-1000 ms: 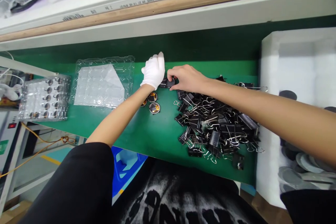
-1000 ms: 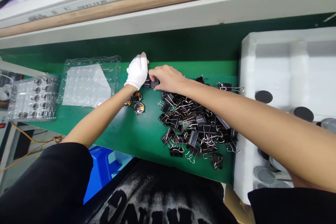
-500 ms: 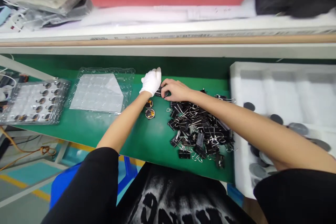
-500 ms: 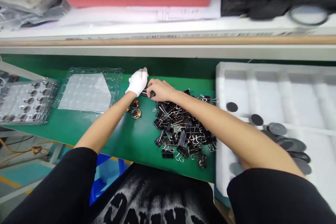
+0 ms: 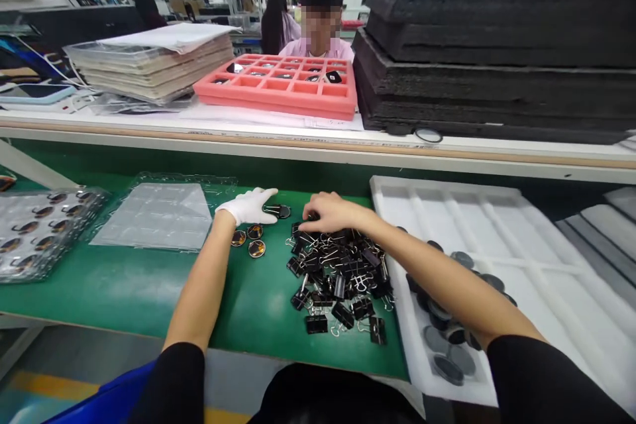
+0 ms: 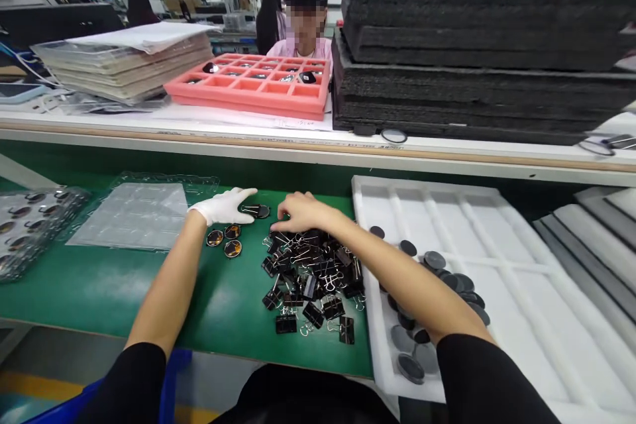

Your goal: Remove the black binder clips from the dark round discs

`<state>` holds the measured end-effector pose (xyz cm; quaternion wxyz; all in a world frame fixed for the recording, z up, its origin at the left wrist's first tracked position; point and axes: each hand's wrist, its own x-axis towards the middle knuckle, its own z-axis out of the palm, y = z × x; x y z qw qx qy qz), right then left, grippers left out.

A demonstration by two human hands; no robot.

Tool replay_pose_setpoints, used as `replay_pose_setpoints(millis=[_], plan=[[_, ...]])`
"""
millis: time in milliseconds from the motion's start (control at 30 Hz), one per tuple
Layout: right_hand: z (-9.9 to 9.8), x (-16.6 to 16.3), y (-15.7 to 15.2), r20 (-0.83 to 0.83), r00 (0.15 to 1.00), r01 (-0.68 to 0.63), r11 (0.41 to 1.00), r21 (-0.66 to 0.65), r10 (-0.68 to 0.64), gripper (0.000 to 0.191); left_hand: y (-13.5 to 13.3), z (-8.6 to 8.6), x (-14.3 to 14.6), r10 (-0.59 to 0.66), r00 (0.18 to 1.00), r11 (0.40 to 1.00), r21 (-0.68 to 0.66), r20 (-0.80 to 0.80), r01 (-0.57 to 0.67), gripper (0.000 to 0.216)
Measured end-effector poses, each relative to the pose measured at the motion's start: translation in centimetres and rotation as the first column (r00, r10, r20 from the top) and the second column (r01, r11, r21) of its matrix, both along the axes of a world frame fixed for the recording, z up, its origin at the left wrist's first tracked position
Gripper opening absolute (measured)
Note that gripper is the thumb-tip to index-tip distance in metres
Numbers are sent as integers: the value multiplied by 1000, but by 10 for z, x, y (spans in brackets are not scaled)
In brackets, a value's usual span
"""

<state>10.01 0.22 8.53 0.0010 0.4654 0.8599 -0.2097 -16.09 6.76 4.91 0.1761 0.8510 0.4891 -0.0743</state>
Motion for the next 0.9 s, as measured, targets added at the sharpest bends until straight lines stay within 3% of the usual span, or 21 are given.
replay_pose_setpoints(millis=[100,200,300,433,500,633,767,900], plan=[[-8,-18,-17,146,986,75,997,10,-75,32,-4,-2,12,-52,993,998,42,-108,57,77],[-12,-25,-23,123,987,108,994,-9,-106,22,-7,-6,23,-91,993,988,119,-69,99,52],[-4,-14,-17,40,993,110,993,-33,-109,20,-17,-9,18,-78,997,982,171,-6,78,48],[5,-4,12,-269,946,110,962,-251,-178,18,-40,-13,-1,108,986,961,239,129,-136,46],[2,-16,32,-291,939,91,948,-304,-183,16,-49,-15,-11,235,951,915,284,199,-286,46],[-23,-63,66,-156,979,88,963,-257,-131,12,-58,-15,-25,386,896,818,367,220,-443,48],[-48,-95,75,-22,987,153,978,-139,-157,15,-59,-14,-34,397,903,813,394,163,-428,46],[-53,-104,80,18,941,338,941,-35,-337,31,-60,-17,-39,369,919,825,406,140,-393,46]])
